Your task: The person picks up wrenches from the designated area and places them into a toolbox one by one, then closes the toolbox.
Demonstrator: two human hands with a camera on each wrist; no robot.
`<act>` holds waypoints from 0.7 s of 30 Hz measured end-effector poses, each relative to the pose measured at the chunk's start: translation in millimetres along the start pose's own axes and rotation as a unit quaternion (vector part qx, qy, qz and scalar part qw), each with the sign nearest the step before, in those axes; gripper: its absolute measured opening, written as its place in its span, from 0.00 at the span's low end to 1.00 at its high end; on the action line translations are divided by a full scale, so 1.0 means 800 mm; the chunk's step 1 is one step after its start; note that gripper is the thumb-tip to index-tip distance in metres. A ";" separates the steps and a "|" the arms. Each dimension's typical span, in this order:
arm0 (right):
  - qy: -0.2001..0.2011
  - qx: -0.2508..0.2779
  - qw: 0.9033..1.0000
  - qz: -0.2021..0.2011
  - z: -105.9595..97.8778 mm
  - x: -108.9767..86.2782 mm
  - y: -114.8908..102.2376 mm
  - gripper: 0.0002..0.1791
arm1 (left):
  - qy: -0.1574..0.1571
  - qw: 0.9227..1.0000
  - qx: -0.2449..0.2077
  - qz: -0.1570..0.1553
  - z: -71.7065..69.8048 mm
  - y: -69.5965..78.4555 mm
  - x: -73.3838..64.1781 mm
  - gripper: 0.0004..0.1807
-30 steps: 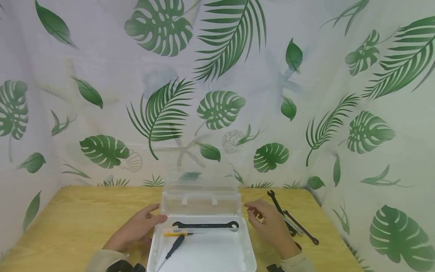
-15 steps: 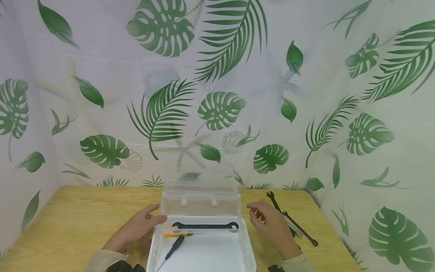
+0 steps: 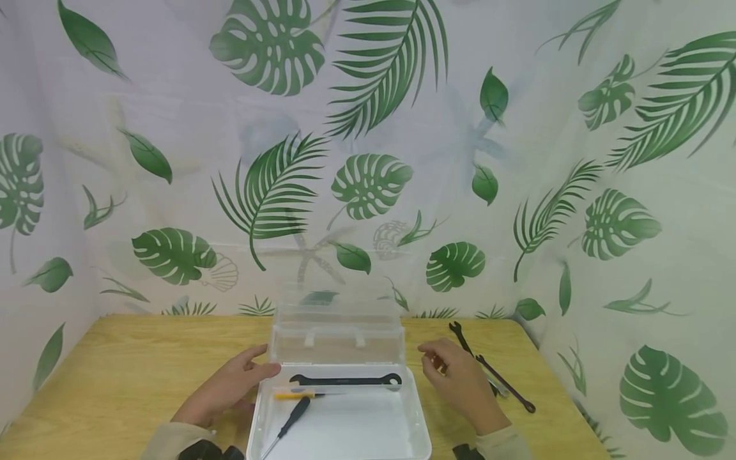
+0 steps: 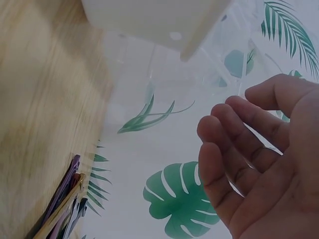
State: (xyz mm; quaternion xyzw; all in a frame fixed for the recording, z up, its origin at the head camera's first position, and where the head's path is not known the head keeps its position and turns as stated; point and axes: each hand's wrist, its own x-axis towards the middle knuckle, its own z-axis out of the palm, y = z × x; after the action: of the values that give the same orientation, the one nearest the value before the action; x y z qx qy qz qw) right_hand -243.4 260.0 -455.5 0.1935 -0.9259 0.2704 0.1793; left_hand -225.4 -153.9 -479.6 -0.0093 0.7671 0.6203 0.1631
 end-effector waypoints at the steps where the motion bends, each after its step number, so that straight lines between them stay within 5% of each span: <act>1: -0.001 -0.001 1.000 0.001 0.000 0.000 0.000 0.10 | 0.001 1.000 -0.001 0.000 0.000 0.000 0.000 0.44; 21: -0.048 -0.005 0.997 0.066 -0.002 0.000 0.002 0.08 | -0.016 1.000 -0.010 0.008 -0.001 -0.002 0.001 0.46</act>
State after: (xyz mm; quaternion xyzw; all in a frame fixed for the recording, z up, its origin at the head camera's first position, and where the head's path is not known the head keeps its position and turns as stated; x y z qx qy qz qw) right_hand -244.1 262.4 -454.8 0.1436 -0.9455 0.2676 0.1178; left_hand -225.9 -155.2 -480.7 0.0053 0.7584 0.6290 0.1705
